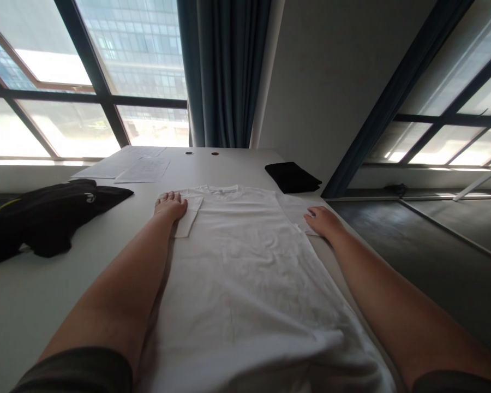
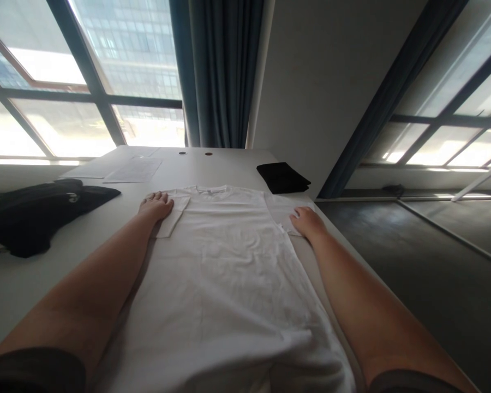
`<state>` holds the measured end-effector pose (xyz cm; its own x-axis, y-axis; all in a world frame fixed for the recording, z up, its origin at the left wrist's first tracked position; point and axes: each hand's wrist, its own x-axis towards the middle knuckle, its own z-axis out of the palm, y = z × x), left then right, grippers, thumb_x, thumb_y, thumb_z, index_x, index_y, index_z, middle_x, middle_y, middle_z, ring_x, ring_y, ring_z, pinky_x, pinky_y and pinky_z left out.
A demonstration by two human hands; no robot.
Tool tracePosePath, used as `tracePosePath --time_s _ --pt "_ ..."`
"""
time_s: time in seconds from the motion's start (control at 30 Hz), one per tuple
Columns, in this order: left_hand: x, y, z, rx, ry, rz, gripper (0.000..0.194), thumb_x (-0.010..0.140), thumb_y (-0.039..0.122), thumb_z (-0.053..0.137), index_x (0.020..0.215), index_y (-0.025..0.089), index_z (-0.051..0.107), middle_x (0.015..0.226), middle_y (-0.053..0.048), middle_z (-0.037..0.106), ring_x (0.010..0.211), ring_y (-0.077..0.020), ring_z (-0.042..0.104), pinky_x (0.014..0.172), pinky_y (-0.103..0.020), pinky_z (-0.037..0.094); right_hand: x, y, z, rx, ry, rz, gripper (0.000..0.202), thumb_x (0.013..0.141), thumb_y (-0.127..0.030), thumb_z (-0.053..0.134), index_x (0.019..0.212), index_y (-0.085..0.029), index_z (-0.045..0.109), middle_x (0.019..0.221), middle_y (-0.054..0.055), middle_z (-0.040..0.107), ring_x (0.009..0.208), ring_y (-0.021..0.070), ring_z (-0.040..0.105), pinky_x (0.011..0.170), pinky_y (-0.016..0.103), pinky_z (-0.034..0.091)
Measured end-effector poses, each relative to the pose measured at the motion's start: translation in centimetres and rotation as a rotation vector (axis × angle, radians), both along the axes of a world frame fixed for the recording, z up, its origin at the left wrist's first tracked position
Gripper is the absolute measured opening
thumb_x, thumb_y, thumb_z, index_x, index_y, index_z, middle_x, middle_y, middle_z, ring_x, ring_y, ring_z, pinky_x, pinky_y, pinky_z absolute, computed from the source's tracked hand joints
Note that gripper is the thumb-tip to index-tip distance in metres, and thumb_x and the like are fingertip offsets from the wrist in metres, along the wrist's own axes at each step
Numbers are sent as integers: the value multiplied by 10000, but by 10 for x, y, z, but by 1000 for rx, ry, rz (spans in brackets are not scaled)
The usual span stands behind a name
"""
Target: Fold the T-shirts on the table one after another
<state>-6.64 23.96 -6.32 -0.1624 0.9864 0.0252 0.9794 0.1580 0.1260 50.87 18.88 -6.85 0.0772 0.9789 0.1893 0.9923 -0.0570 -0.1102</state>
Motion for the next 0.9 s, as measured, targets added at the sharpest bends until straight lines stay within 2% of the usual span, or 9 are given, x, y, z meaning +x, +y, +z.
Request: tracePosePath --time_s 0.17,0.27,0.37,0.47,0.57,0.77,0.9 --pt "-7 -3 -2 -18 18 -86 690 1053 532 223 1646 203 351 1749 -139 220 1606 -356 187 1260 -602 204 10 -7 14 25 -82 -119 423 931 -360 581 1259 -152 748 1239 152 722 1143 297 684 975 357 519" --pt "-11 -3 -2 -46 22 -135 651 1069 501 222 1650 234 344 1757 -131 192 1609 -372 163 1245 -640 198 14 -9 18 10 -97 -202 465 924 -446 627 1255 -141 743 1213 183 715 1131 307 684 965 367 518" --pt "-12 -1 -4 -36 17 -125 641 1074 505 228 1646 244 351 1753 -139 200 1603 -382 182 1229 -662 212 15 -8 20 -57 -103 -312 584 918 -556 627 1268 -99 726 1215 234 701 1148 342 681 953 399 530" --pt "-11 2 -5 -39 22 -108 662 1072 541 205 1650 248 339 1756 -129 194 1604 -379 179 1234 -658 207 19 -5 21 -131 -80 -380 640 908 -632 600 1190 -78 753 1139 249 723 1101 369 702 904 423 552" --pt "-10 2 -6 -43 30 -109 687 1070 567 175 1653 238 330 1759 -123 188 1607 -363 176 1245 -639 201 29 -1 21 -151 -94 -388 623 891 -632 608 1115 -76 778 1046 257 741 1024 368 725 846 424 564" --pt "-8 -2 -2 -46 44 -94 700 1063 586 166 1654 249 329 1761 -109 193 1608 -349 183 1256 -616 197 42 4 28 -369 -118 -293 349 849 -424 617 868 -126 798 905 196 747 918 313 733 769 364 534" --pt "-6 -3 0 -43 40 -96 707 1056 583 177 1644 230 352 1756 -116 208 1606 -358 186 1258 -618 198 38 -2 37 -266 -65 -269 281 836 -396 622 836 -155 767 854 153 731 828 276 703 707 329 486"
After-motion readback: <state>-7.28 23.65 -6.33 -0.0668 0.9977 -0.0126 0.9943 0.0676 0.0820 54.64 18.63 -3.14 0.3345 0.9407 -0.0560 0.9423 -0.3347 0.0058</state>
